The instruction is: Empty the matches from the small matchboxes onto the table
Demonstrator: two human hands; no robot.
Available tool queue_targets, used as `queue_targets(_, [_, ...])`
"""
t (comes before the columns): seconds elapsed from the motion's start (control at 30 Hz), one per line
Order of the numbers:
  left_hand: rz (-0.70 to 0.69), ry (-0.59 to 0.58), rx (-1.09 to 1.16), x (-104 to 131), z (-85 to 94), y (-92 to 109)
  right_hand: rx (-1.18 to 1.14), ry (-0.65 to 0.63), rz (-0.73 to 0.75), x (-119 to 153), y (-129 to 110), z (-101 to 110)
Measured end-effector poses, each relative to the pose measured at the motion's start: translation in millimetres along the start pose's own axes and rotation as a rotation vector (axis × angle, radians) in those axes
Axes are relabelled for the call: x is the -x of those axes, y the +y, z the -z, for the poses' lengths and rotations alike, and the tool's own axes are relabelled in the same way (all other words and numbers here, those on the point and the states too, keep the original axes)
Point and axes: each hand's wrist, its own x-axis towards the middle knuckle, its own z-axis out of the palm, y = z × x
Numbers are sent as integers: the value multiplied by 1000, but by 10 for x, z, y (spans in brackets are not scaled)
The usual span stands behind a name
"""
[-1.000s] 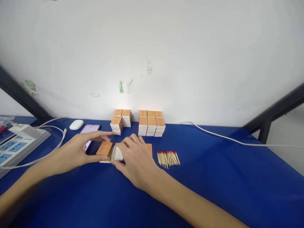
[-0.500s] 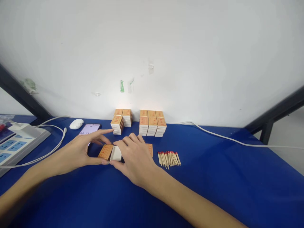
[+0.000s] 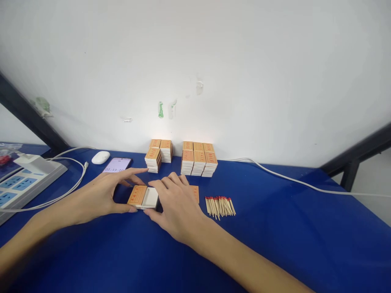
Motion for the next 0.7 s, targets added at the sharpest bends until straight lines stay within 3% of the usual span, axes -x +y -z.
queue_targets(0.57, [-10, -6, -25, -11, -27, -34, -2, -46, -8, -27, -16, -75])
queue_targets(0.7, [-27, 20, -26, 28, -19, -47, 7, -45, -4, -28, -44, -14])
